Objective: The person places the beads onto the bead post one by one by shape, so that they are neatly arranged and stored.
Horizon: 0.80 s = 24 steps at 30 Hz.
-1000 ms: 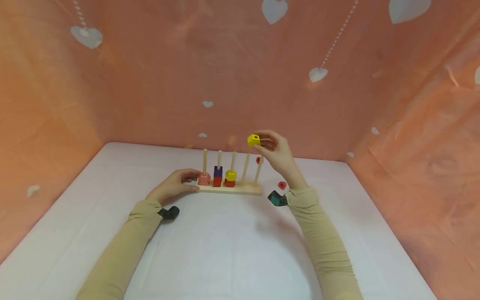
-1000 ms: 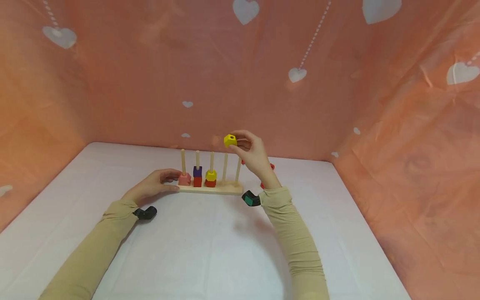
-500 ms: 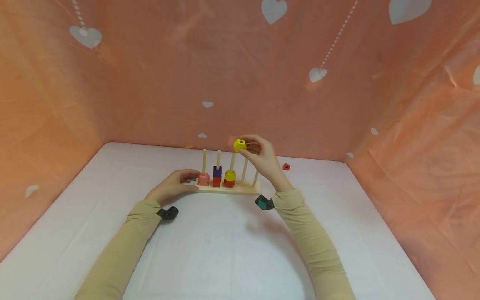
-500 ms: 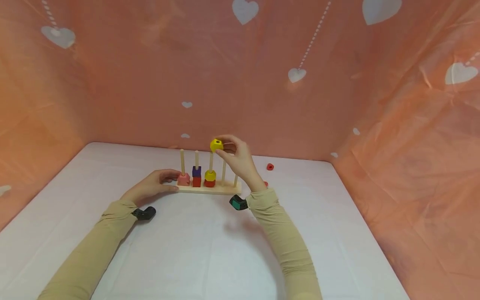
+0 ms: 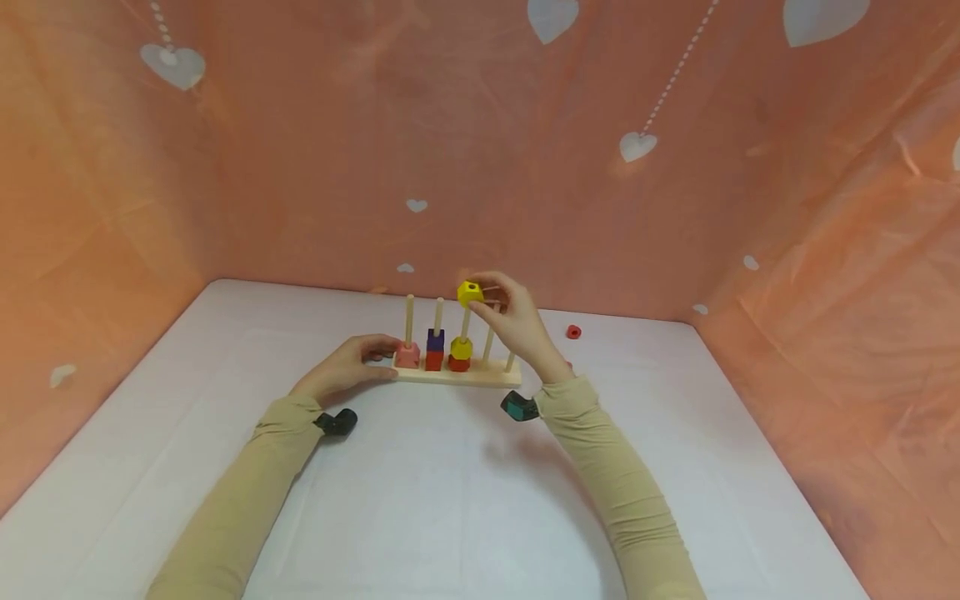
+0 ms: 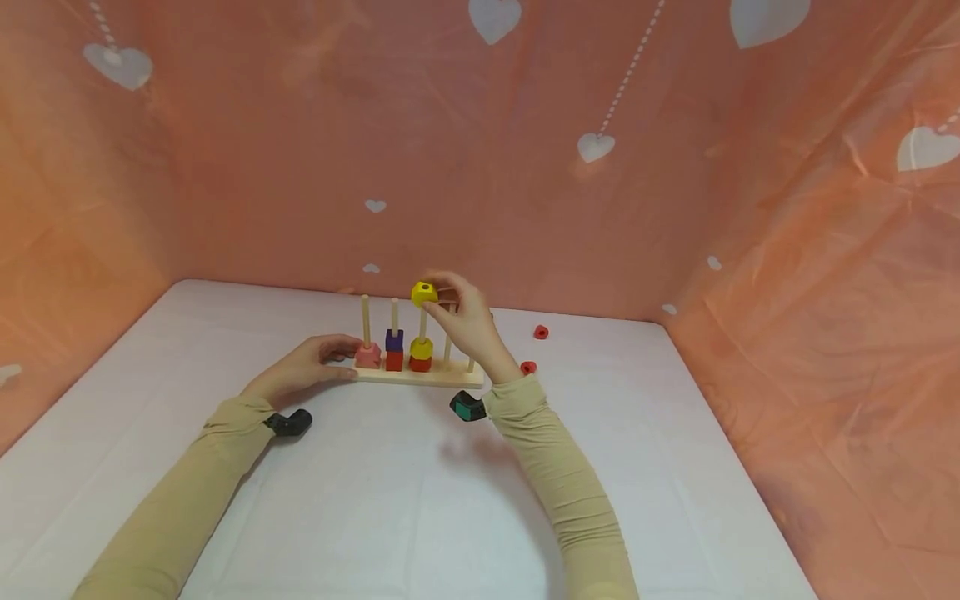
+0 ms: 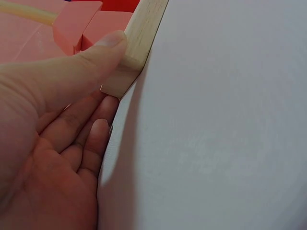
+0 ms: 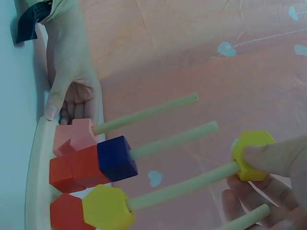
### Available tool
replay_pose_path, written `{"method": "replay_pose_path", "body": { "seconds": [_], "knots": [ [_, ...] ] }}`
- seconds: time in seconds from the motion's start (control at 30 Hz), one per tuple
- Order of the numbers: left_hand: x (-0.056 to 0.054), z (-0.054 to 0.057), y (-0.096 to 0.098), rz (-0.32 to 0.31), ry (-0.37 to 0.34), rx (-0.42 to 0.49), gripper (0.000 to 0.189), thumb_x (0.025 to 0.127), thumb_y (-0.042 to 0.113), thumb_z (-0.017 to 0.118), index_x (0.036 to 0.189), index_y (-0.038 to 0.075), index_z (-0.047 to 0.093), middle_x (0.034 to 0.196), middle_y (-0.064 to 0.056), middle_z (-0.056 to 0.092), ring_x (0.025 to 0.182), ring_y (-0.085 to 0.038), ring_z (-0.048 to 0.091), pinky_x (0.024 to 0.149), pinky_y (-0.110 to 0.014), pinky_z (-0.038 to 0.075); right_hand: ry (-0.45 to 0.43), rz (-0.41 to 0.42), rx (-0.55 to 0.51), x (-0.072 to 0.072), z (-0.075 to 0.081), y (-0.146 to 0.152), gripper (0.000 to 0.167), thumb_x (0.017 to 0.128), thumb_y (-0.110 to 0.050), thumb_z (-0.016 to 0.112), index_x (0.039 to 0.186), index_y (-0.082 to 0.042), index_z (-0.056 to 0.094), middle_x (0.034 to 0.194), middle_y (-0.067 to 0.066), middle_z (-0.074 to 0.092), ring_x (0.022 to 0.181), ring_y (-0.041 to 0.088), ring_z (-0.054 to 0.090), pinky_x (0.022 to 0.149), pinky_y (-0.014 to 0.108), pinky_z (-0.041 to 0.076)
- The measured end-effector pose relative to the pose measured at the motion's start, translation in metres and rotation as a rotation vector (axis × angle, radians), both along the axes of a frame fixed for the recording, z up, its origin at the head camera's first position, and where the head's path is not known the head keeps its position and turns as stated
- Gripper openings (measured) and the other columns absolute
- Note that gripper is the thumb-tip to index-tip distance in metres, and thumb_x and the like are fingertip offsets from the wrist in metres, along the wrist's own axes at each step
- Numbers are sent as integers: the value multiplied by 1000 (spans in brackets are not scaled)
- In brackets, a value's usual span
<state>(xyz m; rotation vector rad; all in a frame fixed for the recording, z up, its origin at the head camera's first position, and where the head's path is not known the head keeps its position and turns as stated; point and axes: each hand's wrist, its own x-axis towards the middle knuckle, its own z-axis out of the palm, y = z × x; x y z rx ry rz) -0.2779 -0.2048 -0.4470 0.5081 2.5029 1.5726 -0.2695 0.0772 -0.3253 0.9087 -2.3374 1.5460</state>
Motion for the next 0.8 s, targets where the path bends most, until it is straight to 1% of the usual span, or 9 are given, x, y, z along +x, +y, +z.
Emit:
{"method": "replay_pose_path", "body": {
  "seconds": [0.1,0.17,0.23,0.33,0.47,0.63,0.73,0.8],
  "knots": [
    [-1,1,0,-2,-2,-6,62,82,20,77,136,5,50,134,-15,51,125,-34,43,106,-51,32,-9,-16,22,-6,-6,1,34,90,-2,64,123,1,58,115,14,60,102,28,59,86,36,50],
    [-1,1,0,8,-15,-3,62,81,20,77,136,6,50,134,-14,52,125,-33,43,106,-50,32,-12,-30,43,-13,-14,2,34,90,-6,66,123,-3,59,114,9,61,100,24,59,84,33,50],
    [-1,1,-1,10,-24,-6,63,82,21,77,136,7,50,134,-13,51,126,-32,43,107,-50,32,-10,-41,59,-15,-19,3,34,90,-8,67,123,-6,60,113,6,61,99,21,58,82,31,51],
    [-1,-1,-1,10,-30,-1,62,82,20,77,136,6,50,134,-12,52,125,-31,44,106,-49,32,-6,-53,63,-15,-26,3,33,89,-8,68,121,-10,61,110,5,62,97,20,58,80,30,52],
    [-1,-2,-1,5,-21,3,62,82,19,77,136,5,50,133,-13,52,123,-31,45,105,-49,34,4,-76,47,-14,-31,2,31,87,-6,69,117,-9,61,106,7,63,91,22,58,75,29,52],
    [0,-1,-1,4,-21,0,62,82,19,77,136,6,49,134,-13,52,125,-31,44,106,-49,33,17,-105,34,-13,-36,1,27,86,-5,71,112,-6,62,101,8,65,84,23,57,65,26,48],
    [0,1,0,12,-32,-1,62,82,20,77,136,7,50,134,-12,52,126,-31,43,106,-49,33,-1,-110,24,-13,-40,1,27,86,-4,71,112,-6,62,101,8,65,84,23,58,67,25,49],
    [0,1,1,5,-29,-2,63,82,20,77,137,7,49,135,-12,51,126,-31,43,107,-49,32,-25,-101,3,-12,-42,0,29,86,-3,70,113,-4,60,103,9,64,88,24,59,72,26,52]
  ]
}}
